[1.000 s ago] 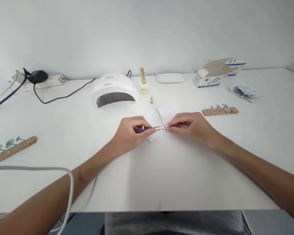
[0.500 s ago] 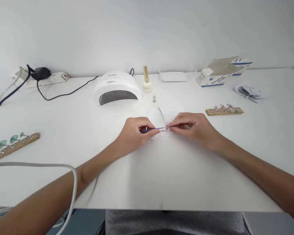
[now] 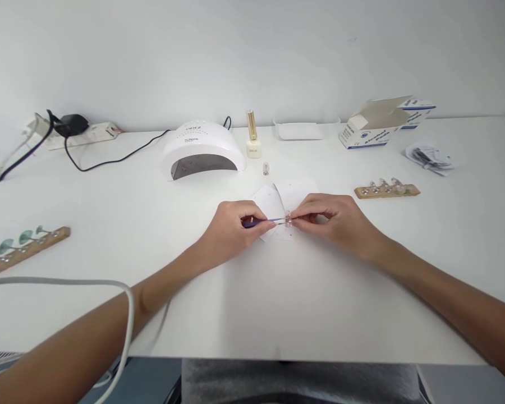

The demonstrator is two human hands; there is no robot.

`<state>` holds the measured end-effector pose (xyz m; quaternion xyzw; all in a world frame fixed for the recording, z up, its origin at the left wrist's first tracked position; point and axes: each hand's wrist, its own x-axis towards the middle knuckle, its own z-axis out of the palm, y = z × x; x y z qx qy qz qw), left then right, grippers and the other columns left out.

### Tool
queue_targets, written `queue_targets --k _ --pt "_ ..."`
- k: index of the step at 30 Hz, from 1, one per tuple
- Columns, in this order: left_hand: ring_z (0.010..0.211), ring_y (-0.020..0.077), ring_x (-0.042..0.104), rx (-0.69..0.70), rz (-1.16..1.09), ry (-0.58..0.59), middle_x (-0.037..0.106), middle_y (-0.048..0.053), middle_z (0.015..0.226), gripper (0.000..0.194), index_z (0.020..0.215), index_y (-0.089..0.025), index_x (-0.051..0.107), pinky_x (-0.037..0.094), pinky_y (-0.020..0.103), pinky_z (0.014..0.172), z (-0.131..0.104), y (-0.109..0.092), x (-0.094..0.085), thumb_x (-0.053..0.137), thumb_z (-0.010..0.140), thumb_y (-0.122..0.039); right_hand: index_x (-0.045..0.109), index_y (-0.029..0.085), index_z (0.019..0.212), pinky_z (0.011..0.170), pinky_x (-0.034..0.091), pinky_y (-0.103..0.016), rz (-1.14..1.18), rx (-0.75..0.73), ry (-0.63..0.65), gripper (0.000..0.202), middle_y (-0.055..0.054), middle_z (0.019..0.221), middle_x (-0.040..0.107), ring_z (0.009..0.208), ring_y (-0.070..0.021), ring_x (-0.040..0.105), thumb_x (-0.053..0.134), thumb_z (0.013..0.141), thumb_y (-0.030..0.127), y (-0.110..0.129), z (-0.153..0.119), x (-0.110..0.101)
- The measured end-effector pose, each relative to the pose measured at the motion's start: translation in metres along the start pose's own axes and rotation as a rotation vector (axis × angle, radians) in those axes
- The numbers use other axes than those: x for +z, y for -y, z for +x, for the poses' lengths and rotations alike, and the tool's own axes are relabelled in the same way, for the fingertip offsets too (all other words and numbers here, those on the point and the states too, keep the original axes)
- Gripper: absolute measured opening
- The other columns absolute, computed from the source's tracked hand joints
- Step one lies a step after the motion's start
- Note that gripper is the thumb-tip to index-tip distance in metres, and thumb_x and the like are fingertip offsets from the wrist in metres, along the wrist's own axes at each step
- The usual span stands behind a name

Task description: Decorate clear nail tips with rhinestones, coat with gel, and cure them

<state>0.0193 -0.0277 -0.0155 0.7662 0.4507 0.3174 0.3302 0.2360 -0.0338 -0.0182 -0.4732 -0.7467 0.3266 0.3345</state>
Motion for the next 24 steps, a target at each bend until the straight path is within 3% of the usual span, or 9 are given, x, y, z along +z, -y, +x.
queue_targets --k 12,19,24 --pt "0.055 0.0063 0.045 -0.092 0.061 0.064 0.06 -0.002 0.062 0.019 0.062 -0.016 0.064 0.035 0.02 0.049 0.001 -0.004 -0.002 0.066 0.076 -0.028 0.074 0.024 0.083 0.054 0.047 -0.028 -0.192 -0.308 -0.093 0.017 -0.003 0.078 0.067 0.062 -0.0133 0.059 0.059 0.083 0.015 -0.005 -0.002 0.004" --pt "0.055 0.0077 0.045 -0.068 0.073 0.073 0.061 -0.001 0.064 0.019 0.063 -0.017 0.064 0.035 0.022 0.049 0.0 -0.001 0.0 0.066 0.076 -0.03 0.075 0.021 0.084 0.053 0.045 -0.027 -0.21 -0.29 -0.1 0.018 -0.003 0.076 0.066 0.061 -0.0124 0.057 0.059 0.082 0.012 -0.004 -0.002 0.003" --pt "0.06 0.009 0.05 -0.02 -0.138 -0.004 0.064 0.003 0.077 0.012 0.076 -0.019 0.072 0.038 0.023 0.049 0.002 -0.01 -0.014 0.065 0.079 -0.028 0.074 0.021 0.082 0.055 0.046 -0.027 -0.121 -0.212 -0.094 0.015 -0.002 0.074 0.065 0.061 -0.0118 0.056 0.061 0.081 0.015 -0.002 -0.002 0.003"
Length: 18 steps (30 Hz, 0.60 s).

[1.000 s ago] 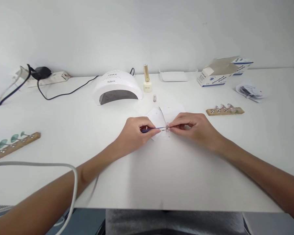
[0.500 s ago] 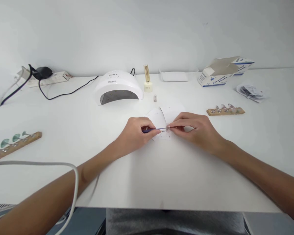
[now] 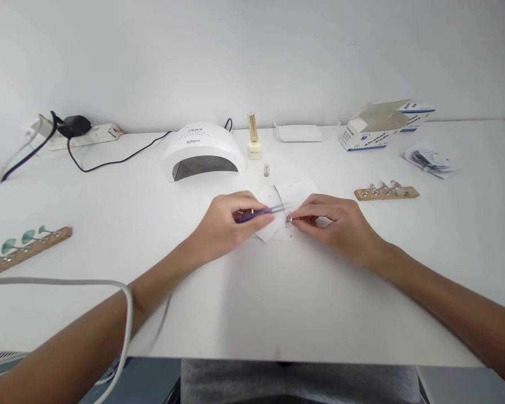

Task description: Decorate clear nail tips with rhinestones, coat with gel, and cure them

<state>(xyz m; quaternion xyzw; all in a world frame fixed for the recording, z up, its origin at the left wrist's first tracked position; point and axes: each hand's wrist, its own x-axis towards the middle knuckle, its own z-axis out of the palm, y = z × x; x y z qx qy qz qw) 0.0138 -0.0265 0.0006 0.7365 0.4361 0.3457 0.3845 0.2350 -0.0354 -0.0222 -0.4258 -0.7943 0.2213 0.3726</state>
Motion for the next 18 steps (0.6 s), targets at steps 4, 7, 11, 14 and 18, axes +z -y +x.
queue_targets --k 4,7,11,14,18 --pt "0.06 0.0098 0.054 0.149 -0.205 -0.141 0.064 0.004 0.078 0.016 0.092 -0.022 0.074 0.045 0.024 0.05 0.003 -0.008 -0.014 0.06 0.083 -0.023 0.073 0.022 0.083 0.06 0.05 -0.027 0.126 0.113 0.026 0.011 -0.001 0.078 0.066 0.065 -0.0122 0.058 0.063 0.08 0.02 0.003 0.0 0.001" --pt "0.068 0.0114 0.06 0.181 -0.283 -0.263 0.066 0.003 0.081 0.012 0.087 -0.022 0.074 0.05 0.024 0.055 0.006 -0.008 -0.018 0.068 0.076 -0.018 0.072 0.022 0.082 0.062 0.051 -0.027 0.199 0.163 0.037 0.008 -0.001 0.079 0.066 0.067 -0.0121 0.059 0.065 0.079 0.021 0.008 -0.002 0.002" --pt "0.052 0.0099 0.059 0.145 -0.421 -0.278 0.065 0.0 0.069 0.005 0.082 -0.018 0.064 0.045 0.023 0.042 0.006 -0.009 -0.017 0.067 0.079 -0.02 0.07 0.022 0.078 0.062 0.05 -0.027 0.255 0.202 0.057 0.004 0.0 0.079 0.067 0.065 -0.0113 0.058 0.066 0.078 0.019 0.017 -0.005 0.003" --pt "0.047 0.013 0.061 0.141 -0.481 -0.284 0.063 -0.003 0.062 0.012 0.084 -0.02 0.054 0.046 0.024 0.035 0.003 -0.014 -0.012 0.064 0.082 -0.026 0.068 0.022 0.075 0.061 0.049 -0.026 0.274 0.227 0.072 0.004 0.001 0.078 0.066 0.064 -0.0109 0.057 0.066 0.078 0.019 0.023 -0.007 0.004" --pt "0.05 0.0164 0.066 0.162 -0.405 -0.391 0.059 -0.006 0.057 0.023 0.08 -0.021 0.048 0.054 0.028 0.041 -0.004 -0.02 -0.002 0.07 0.078 -0.028 0.067 0.022 0.073 0.06 0.047 -0.026 0.254 0.248 0.087 0.006 0.003 0.073 0.064 0.061 -0.0101 0.055 0.065 0.078 0.019 0.027 -0.007 0.005"
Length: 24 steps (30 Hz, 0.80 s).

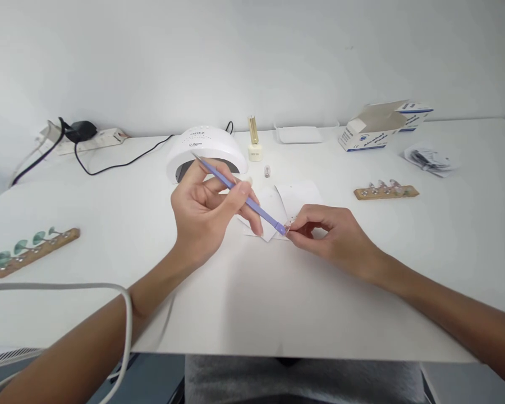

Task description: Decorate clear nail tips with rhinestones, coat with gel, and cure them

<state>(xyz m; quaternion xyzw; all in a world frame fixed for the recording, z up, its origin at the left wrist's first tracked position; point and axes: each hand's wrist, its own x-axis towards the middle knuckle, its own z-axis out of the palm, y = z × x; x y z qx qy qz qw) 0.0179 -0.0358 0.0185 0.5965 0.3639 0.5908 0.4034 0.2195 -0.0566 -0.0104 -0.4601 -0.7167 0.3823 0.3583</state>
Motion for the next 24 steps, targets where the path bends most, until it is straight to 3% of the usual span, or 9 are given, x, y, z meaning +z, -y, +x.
queue_targets --k 8,13,24 --pt "0.046 0.0168 0.066 0.073 0.123 -0.026 0.055 -0.006 0.06 0.022 0.075 -0.019 0.049 0.054 0.028 0.038 -0.01 0.001 0.007 0.071 0.076 -0.02 0.063 0.021 0.069 0.059 0.044 -0.024 -0.033 -0.013 0.007 0.012 0.004 0.069 0.06 0.059 -0.009 0.053 0.064 0.077 0.013 0.008 -0.003 0.002" --pt "0.049 0.0149 0.066 0.176 0.172 -0.04 0.057 -0.004 0.067 0.02 0.073 -0.018 0.05 0.054 0.027 0.038 -0.016 -0.002 0.01 0.069 0.075 -0.012 0.065 0.022 0.072 0.059 0.044 -0.025 -0.013 0.008 0.012 0.009 0.003 0.07 0.061 0.061 -0.0103 0.054 0.064 0.079 0.017 0.004 -0.003 0.003" --pt "0.05 0.0107 0.063 0.13 0.258 -0.057 0.052 -0.002 0.073 0.019 0.073 -0.018 0.049 0.051 0.023 0.036 -0.017 -0.002 0.005 0.068 0.078 -0.018 0.067 0.023 0.076 0.068 0.05 -0.03 0.053 0.063 0.028 0.01 -0.001 0.08 0.068 0.074 -0.0165 0.062 0.064 0.083 0.03 -0.001 -0.002 0.001"
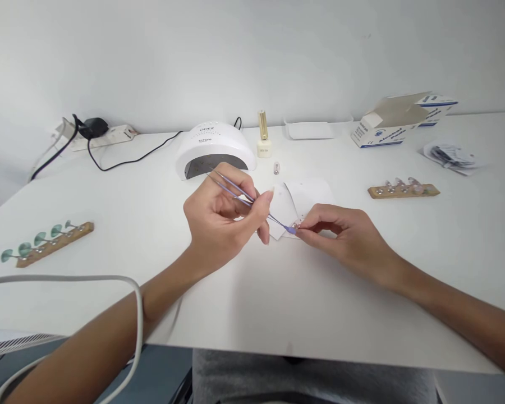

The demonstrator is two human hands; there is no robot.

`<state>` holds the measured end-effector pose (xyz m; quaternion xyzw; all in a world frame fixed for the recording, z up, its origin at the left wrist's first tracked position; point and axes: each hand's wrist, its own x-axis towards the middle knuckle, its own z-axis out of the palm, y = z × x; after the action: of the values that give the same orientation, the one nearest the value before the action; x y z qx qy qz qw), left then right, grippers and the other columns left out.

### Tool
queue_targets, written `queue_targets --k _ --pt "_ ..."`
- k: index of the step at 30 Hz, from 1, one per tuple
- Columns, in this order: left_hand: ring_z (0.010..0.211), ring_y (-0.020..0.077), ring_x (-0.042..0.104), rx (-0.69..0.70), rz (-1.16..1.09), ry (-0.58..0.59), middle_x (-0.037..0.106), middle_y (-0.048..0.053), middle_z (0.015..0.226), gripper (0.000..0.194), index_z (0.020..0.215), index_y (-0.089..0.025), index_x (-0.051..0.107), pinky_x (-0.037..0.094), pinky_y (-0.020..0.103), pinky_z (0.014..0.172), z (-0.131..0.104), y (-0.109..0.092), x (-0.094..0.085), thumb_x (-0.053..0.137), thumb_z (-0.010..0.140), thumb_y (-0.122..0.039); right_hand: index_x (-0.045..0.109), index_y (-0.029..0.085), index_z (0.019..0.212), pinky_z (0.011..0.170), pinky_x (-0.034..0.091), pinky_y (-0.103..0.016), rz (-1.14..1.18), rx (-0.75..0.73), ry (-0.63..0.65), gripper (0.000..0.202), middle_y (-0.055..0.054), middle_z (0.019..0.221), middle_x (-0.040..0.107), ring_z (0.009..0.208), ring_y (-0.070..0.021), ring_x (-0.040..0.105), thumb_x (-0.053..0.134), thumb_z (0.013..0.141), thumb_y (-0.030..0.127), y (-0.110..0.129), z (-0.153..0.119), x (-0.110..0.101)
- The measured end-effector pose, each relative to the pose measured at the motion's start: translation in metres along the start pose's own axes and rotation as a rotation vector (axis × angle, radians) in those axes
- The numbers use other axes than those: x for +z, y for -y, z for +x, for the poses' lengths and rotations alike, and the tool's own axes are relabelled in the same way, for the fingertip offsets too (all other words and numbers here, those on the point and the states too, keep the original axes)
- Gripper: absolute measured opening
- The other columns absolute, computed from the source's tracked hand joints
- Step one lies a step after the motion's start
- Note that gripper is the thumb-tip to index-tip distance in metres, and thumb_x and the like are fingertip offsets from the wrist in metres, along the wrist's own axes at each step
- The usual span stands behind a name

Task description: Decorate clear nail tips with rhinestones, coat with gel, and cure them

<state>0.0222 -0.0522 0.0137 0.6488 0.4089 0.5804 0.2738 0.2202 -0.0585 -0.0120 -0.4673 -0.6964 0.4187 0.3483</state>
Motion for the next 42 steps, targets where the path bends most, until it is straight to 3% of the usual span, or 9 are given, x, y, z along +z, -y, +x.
queue_targets --k 14,18,21,25,30,36,42 --pt "0.045 0.0117 0.062 -0.036 -0.107 -0.012 0.056 -0.004 0.067 0.02 0.074 -0.019 0.049 0.05 0.026 0.035 0.002 -0.002 0.0 0.068 0.078 -0.02 0.068 0.024 0.078 0.067 0.05 -0.029 -0.035 -0.066 0.012 0.007 -0.001 0.08 0.067 0.071 -0.0149 0.061 0.064 0.082 0.027 0.0 0.0 -0.001" --pt "0.048 0.0131 0.064 0.121 -0.027 -0.068 0.056 -0.003 0.065 0.02 0.068 -0.017 0.052 0.051 0.027 0.037 -0.002 -0.006 0.003 0.07 0.075 -0.013 0.068 0.024 0.077 0.068 0.052 -0.03 -0.013 -0.057 0.015 0.007 -0.001 0.08 0.067 0.073 -0.0159 0.062 0.065 0.082 0.028 0.001 0.001 -0.002" --pt "0.054 0.0138 0.066 0.192 0.018 -0.149 0.055 -0.003 0.068 0.021 0.065 -0.018 0.053 0.054 0.028 0.041 -0.001 -0.003 0.002 0.071 0.075 -0.017 0.068 0.024 0.077 0.069 0.053 -0.031 0.026 -0.077 0.032 0.007 -0.002 0.081 0.068 0.072 -0.0163 0.063 0.066 0.081 0.029 0.003 -0.001 -0.003" --pt "0.056 0.0125 0.066 0.137 0.028 -0.188 0.056 -0.002 0.076 0.024 0.066 -0.018 0.051 0.057 0.03 0.044 0.006 0.002 -0.001 0.072 0.076 -0.025 0.07 0.024 0.083 0.07 0.054 -0.032 0.115 -0.147 0.09 0.004 -0.003 0.085 0.069 0.076 -0.0172 0.065 0.067 0.081 0.024 0.006 -0.005 -0.003" --pt "0.059 0.0142 0.068 0.041 0.052 -0.143 0.058 -0.001 0.08 0.025 0.067 -0.019 0.049 0.057 0.031 0.044 0.01 0.003 -0.003 0.071 0.076 -0.028 0.072 0.027 0.089 0.069 0.054 -0.032 0.195 -0.209 0.112 0.014 -0.002 0.084 0.069 0.075 -0.0161 0.065 0.069 0.079 0.017 0.007 -0.007 -0.002" --pt "0.06 0.0145 0.068 0.011 0.076 -0.128 0.059 0.0 0.081 0.025 0.069 -0.02 0.048 0.057 0.029 0.043 0.009 0.004 -0.003 0.07 0.077 -0.029 0.072 0.028 0.092 0.071 0.053 -0.031 0.182 -0.205 0.134 0.017 -0.001 0.086 0.069 0.077 -0.0155 0.064 0.068 0.08 0.016 0.007 -0.008 -0.003" --pt "0.057 0.0136 0.067 -0.021 0.062 -0.096 0.058 -0.001 0.076 0.024 0.07 -0.021 0.048 0.054 0.028 0.043 0.01 0.006 -0.003 0.069 0.078 -0.028 0.072 0.027 0.091 0.075 0.053 -0.03 0.065 -0.122 0.289 0.012 -0.002 0.091 0.07 0.085 -0.0169 0.064 0.064 0.083 0.023 0.001 -0.006 0.003"
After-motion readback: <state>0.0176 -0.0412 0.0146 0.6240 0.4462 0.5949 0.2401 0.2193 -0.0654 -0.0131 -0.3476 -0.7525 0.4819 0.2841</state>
